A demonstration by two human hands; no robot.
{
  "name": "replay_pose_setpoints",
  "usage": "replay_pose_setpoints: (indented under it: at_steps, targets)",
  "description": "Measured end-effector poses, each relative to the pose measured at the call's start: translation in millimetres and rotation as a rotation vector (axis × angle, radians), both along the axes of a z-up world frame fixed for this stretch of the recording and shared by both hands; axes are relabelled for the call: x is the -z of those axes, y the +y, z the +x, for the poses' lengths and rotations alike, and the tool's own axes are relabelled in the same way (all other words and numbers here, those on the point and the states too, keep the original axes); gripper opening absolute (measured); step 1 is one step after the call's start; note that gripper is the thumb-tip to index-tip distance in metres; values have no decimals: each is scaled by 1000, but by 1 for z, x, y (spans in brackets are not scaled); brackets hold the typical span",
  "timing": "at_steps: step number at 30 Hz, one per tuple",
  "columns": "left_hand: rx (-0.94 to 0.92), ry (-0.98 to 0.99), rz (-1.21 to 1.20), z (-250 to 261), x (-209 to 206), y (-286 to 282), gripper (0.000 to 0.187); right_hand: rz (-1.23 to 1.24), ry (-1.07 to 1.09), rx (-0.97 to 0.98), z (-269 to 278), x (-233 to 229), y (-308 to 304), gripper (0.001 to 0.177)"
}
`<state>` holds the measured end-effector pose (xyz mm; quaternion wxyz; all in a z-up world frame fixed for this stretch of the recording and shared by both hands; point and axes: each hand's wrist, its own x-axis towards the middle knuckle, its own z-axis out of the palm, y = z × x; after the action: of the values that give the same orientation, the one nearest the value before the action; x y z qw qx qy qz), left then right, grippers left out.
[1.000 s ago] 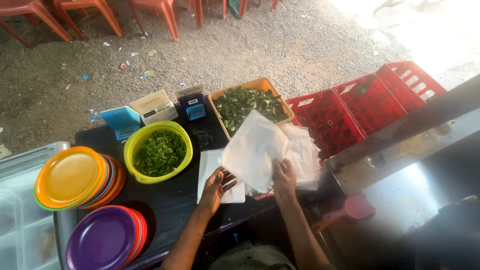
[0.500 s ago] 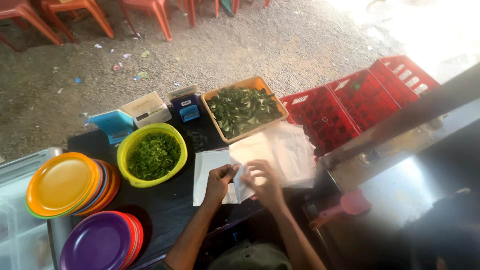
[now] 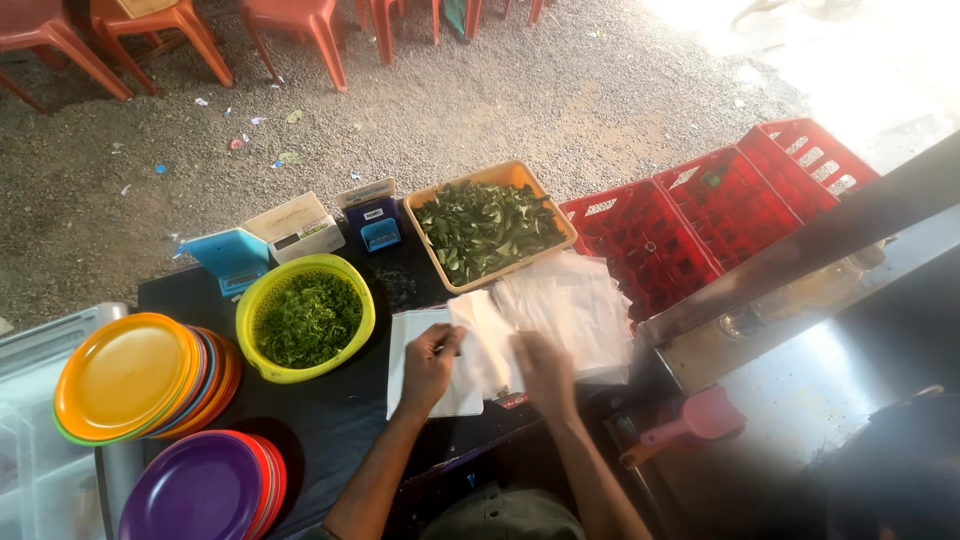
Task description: The person pours chopped greens into a wok, stirs them with a spatula, and then sorts and folds several paper squares on a counter.
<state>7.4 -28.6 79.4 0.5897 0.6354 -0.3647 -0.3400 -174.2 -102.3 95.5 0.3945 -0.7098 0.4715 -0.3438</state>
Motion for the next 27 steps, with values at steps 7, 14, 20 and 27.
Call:
replay_pose_setpoints:
  at_steps: [7, 14, 20, 27]
  targets:
    - [-417, -462, 28, 78, 36, 38, 39, -180, 73, 205, -70, 17, -49, 20]
    - [-242, -455, 90, 59, 61, 32, 72, 104, -349, 81, -57, 19, -40, 20]
    - [288, 872, 173, -5, 27, 12, 56, 525, -770, 194, -40, 7, -44, 16]
    - [94, 592, 142, 16, 10, -1, 19, 445, -341, 155, -73, 20, -38, 35]
